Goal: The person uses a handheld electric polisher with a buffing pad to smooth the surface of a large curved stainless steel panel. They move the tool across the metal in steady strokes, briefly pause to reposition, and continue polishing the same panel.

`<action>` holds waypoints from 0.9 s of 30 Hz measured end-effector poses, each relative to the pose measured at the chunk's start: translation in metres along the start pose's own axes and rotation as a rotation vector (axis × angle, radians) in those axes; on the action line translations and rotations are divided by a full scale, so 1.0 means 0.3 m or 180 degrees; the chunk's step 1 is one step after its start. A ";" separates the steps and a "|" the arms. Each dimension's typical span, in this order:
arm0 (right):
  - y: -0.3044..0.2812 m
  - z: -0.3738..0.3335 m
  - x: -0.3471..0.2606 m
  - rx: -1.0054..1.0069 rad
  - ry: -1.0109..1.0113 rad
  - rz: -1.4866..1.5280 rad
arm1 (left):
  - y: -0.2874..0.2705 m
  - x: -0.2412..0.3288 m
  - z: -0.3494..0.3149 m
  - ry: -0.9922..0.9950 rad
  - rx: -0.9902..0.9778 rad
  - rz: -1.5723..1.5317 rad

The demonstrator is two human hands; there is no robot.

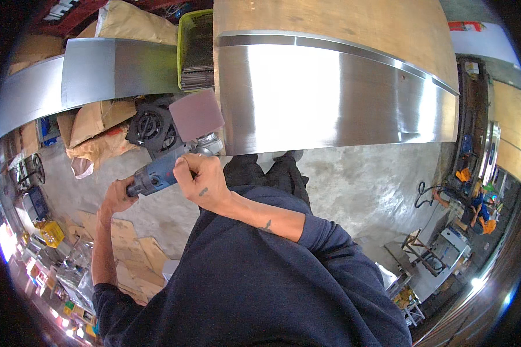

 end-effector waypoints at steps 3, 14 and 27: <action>0.002 0.023 -0.041 0.0119 -0.0103 -0.0025 | -0.051 0.012 0.017 0.0392 0.0258 0.0066; -0.082 0.156 0.016 0.0473 -0.0132 -0.0271 | -0.189 0.099 0.231 0.0542 0.0254 0.0351; -0.140 0.181 0.041 0.0678 0.0255 -0.0272 | -0.234 0.207 0.309 0.0315 -0.0195 0.0640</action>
Point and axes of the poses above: each hand's wrist, its own z-axis towards the middle knuckle, its own y-axis out of the palm, x = y × z, the point moved 4 cm from there along z, towards the middle knuckle, and after that the axes turned 2 degrees about x, right-handed, at the moved point
